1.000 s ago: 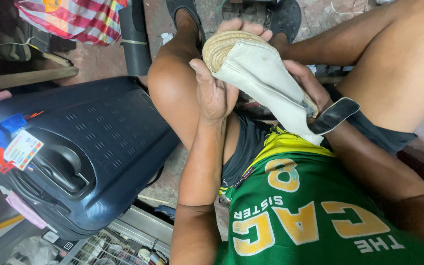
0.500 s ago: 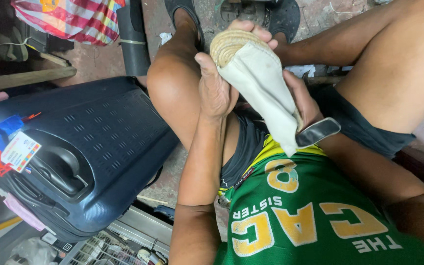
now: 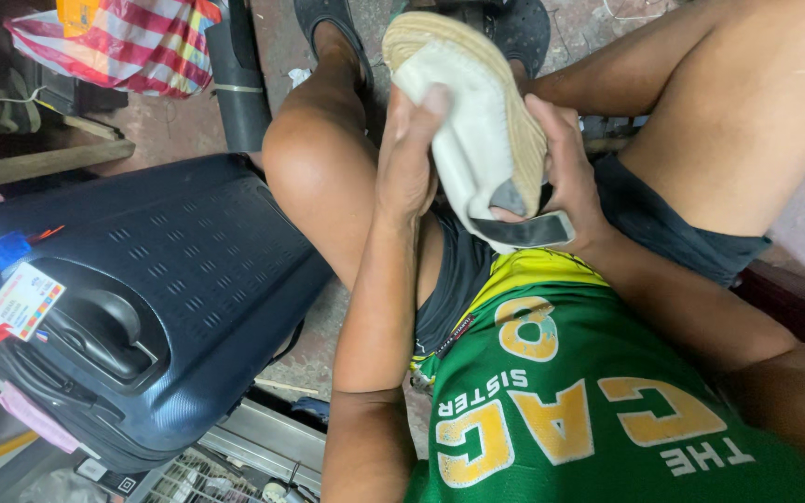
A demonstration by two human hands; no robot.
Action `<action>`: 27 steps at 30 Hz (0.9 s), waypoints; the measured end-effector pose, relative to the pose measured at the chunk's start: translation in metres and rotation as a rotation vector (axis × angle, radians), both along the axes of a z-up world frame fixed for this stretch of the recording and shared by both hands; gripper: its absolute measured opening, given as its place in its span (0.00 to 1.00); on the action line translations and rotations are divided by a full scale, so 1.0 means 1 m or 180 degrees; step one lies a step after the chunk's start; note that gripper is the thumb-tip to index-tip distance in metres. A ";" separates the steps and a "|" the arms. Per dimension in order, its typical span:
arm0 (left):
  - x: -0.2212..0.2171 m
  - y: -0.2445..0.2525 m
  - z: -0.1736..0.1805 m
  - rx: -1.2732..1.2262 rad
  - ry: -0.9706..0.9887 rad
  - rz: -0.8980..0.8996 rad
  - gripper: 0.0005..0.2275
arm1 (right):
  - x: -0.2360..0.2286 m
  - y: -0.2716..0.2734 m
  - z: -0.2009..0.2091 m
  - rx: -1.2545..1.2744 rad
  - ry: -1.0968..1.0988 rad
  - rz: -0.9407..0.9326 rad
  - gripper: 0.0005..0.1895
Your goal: The person holds a white sandal and repeatedly presses and adjusts the sole and upper with both hands. They use a wooden mallet to tap the sole area while seated on the floor. The sandal is turned and repositioned multiple times during the process.
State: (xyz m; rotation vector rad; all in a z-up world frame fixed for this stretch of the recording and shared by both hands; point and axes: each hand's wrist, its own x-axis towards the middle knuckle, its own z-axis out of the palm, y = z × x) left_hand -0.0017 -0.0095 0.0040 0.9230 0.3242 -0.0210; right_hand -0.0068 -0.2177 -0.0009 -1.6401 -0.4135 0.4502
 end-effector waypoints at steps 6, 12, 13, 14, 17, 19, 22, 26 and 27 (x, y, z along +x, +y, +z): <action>0.001 0.003 0.012 0.0201 -0.0167 -0.0344 0.31 | 0.006 0.000 0.007 -0.0053 0.0108 -0.0007 0.56; 0.000 -0.007 0.016 0.0259 -0.0213 -0.0134 0.28 | -0.004 0.001 0.001 0.0675 0.0679 0.0025 0.56; -0.001 -0.010 0.013 0.0162 -0.0203 -0.0068 0.28 | -0.006 0.002 0.001 0.0748 0.0831 0.0010 0.57; -0.002 -0.010 0.010 0.0231 -0.0122 -0.0022 0.27 | -0.008 0.003 0.003 0.0824 0.0985 -0.0001 0.57; -0.001 -0.006 -0.010 0.0436 0.0035 0.0180 0.24 | 0.001 -0.001 0.011 0.0303 0.0410 0.0627 0.62; 0.000 0.007 -0.027 0.0569 0.0010 0.0355 0.22 | 0.008 -0.009 0.029 -0.0531 0.0031 0.0944 0.63; -0.002 0.033 -0.047 -0.0226 0.0328 0.0550 0.18 | 0.010 -0.022 0.072 -0.1452 -0.0751 0.0910 0.50; -0.006 0.045 -0.053 -0.0253 0.0541 0.0309 0.16 | -0.010 -0.033 0.142 -0.0726 -0.1706 0.0923 0.26; -0.002 0.044 -0.050 -0.0218 0.0533 0.0259 0.16 | -0.013 -0.036 0.154 -0.0176 -0.1931 0.1067 0.22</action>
